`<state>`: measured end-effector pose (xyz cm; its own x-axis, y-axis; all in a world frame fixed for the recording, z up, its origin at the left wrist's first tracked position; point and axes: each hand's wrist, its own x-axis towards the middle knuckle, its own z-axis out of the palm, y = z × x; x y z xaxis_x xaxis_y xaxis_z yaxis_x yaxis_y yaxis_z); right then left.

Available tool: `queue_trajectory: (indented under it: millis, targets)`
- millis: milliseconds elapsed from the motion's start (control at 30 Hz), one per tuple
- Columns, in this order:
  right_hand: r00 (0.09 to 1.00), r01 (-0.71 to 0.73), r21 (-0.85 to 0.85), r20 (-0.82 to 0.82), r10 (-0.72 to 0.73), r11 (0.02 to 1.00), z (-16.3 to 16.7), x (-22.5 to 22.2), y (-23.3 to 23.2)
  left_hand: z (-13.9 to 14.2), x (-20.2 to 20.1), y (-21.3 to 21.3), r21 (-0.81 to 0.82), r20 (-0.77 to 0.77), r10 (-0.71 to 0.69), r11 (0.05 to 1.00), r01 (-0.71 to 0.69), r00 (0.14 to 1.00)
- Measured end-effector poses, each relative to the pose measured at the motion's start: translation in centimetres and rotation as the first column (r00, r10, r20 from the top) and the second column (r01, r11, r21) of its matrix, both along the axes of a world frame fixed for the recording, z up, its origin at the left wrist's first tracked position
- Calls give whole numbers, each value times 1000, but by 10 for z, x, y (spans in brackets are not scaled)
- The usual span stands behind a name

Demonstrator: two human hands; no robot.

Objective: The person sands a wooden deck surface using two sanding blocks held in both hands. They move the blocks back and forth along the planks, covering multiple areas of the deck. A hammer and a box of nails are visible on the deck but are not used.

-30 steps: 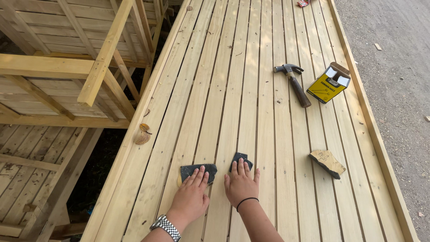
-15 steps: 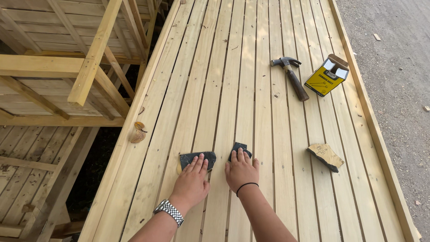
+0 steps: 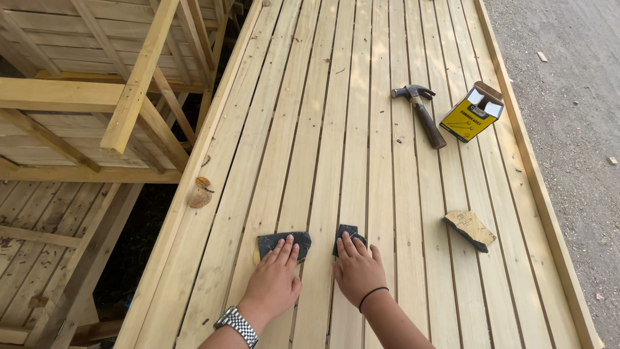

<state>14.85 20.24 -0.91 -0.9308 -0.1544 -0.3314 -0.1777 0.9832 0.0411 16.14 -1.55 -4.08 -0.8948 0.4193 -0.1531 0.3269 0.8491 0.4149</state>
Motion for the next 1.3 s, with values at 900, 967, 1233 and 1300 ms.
queue_trajectory:
  millis: [900,967,1233,1300]
  targets:
    - [639,-763,-17,-169,750,646,-18,-54,63,8,5,-3,-4,50,-45,999,46,998]
    - [690,-716,31,-122,714,697,-13,-63,59,7,4,-3,19,37,-35,999,35,999]
    - [759,-636,70,-123,639,769,-5,-73,47,6,-6,3,1,-6,-6,1000,6,1000]
    - [770,-633,72,-47,637,770,-4,-75,46,5,-3,1,7,5,-15,1000,15,1000]
